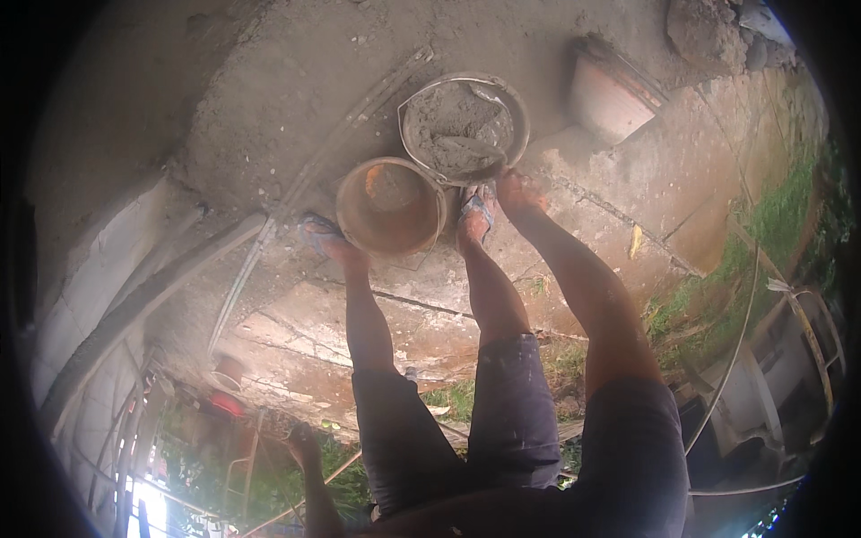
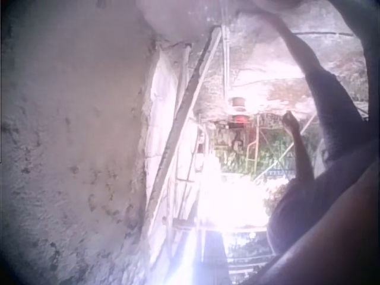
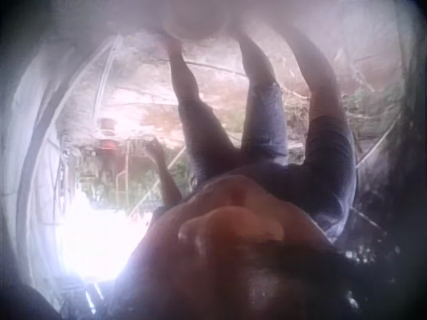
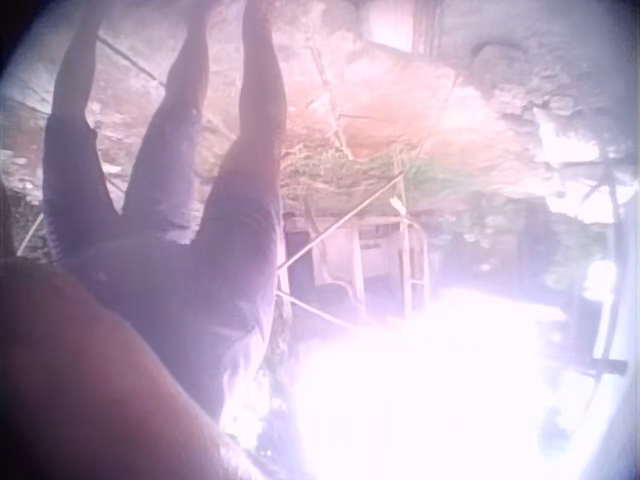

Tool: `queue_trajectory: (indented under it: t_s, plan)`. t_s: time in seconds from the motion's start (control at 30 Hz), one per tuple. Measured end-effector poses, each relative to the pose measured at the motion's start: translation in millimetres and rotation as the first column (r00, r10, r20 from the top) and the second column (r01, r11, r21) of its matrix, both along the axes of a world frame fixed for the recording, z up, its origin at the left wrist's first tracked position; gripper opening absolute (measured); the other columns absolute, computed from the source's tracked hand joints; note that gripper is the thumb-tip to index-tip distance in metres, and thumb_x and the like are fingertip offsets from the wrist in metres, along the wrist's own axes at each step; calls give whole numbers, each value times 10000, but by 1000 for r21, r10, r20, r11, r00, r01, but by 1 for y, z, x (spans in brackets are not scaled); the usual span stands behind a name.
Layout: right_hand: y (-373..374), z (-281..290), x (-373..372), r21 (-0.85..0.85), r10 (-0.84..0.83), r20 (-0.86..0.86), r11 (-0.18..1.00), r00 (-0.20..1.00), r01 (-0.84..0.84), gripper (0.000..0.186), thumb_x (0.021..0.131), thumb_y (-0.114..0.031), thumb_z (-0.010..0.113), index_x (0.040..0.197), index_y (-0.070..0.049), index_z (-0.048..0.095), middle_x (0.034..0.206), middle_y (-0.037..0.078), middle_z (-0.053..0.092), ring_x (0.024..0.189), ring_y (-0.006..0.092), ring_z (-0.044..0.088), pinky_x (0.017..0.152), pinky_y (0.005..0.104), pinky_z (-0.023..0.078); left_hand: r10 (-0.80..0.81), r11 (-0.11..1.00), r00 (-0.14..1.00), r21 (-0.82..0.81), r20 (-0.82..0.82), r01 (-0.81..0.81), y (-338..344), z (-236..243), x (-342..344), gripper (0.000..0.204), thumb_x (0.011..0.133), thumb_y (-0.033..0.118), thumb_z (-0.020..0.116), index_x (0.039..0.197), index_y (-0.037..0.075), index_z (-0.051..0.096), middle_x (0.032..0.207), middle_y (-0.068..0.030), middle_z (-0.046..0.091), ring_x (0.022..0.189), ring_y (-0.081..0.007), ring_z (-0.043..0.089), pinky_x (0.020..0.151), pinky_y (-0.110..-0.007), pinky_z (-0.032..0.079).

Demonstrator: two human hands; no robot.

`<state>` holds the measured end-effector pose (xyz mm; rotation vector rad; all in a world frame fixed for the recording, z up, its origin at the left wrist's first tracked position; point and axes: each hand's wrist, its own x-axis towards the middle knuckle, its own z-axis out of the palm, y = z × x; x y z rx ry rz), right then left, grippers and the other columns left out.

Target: The person scoops wet cement from a bucket using a trowel and applies it to a concrete wall surface. They repeatedly transfer cement and smooth the wall with a wooden straightedge.

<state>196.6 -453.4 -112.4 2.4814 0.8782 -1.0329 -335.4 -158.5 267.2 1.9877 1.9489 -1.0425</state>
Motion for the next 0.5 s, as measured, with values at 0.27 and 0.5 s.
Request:
queue_trajectory:
  t_s: [0.27,0.5]
  plan:
    - [19,-71,-28,481,174,304,821,937,-308,233,749,-144,574,958,-54,626,727,29,561,664,153,522,653,292,467,12,999,1000,34,14,-12,16,2,14,341,865,309,576,1008,3,624,953,-181,622,904,-339,589,800,-442,449]
    - [28,15,-7,75,-502,-773,535,388,841,378,859,-282,543,1125,-14,572,1066,191,618,1015,303,587,892,353,448,-69,997,993,39,97,65,6,11,-25,311,850,274,606,964,-15,627,939,-181,638,862,-351,602,764,-434,472]
